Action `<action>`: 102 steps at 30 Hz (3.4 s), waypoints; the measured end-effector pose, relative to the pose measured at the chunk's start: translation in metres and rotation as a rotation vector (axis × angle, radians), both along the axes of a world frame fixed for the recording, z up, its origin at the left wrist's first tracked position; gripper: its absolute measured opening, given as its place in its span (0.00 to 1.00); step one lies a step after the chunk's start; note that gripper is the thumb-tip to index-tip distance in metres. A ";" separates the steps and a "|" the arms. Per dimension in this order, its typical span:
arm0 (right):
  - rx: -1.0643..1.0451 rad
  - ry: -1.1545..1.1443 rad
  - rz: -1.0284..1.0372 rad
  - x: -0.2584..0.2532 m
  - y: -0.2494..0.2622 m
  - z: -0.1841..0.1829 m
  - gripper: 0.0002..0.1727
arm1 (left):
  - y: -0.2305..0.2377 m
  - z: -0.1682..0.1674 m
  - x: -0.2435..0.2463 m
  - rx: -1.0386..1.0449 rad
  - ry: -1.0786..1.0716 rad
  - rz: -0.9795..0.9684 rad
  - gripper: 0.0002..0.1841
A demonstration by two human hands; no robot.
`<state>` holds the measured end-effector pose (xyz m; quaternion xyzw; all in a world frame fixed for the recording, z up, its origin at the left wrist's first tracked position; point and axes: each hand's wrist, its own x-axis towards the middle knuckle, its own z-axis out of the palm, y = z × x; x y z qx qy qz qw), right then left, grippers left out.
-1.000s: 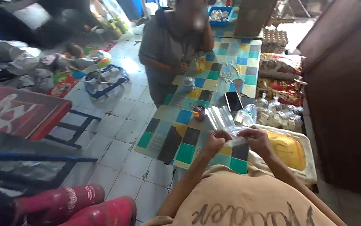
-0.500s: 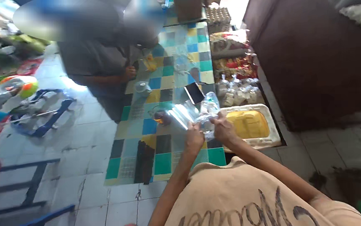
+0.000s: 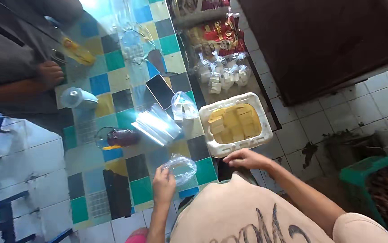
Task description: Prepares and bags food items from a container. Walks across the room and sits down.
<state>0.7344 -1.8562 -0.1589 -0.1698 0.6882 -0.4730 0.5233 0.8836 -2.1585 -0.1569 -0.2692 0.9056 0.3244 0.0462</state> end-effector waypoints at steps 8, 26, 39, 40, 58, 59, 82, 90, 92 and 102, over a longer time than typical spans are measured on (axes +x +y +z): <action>0.569 0.132 -0.322 -0.121 0.020 -0.085 0.20 | 0.033 0.010 -0.002 0.063 -0.006 0.069 0.13; 0.637 -0.203 -1.139 -0.175 -0.078 -0.179 0.27 | 0.051 0.005 0.043 0.107 -0.018 0.274 0.13; 0.199 -0.472 -1.561 -0.181 -0.066 -0.200 0.09 | 0.052 0.002 0.047 0.156 0.005 0.262 0.12; 0.208 -0.497 -1.541 -0.183 -0.064 -0.201 0.08 | 0.052 0.000 0.047 0.162 0.004 0.261 0.12; 0.456 -0.247 -0.968 -0.188 -0.054 -0.194 0.16 | 0.048 0.000 0.042 0.147 0.026 0.195 0.12; 0.547 -0.149 -0.811 -0.188 -0.049 -0.192 0.22 | 0.048 0.000 0.042 0.144 0.030 0.195 0.12; 0.494 -0.356 -0.647 -0.178 -0.017 -0.155 0.28 | 0.048 0.007 0.019 0.194 -0.016 0.165 0.11; 0.605 0.367 -0.211 -0.193 -0.021 -0.179 0.31 | 0.046 -0.001 0.031 0.165 -0.026 0.183 0.12; 0.637 0.484 -0.140 -0.187 -0.034 -0.178 0.31 | 0.047 -0.004 0.033 0.167 -0.021 0.182 0.12; 0.606 0.596 0.388 -0.201 -0.024 -0.194 0.24 | 0.050 -0.004 0.031 0.178 0.016 0.200 0.11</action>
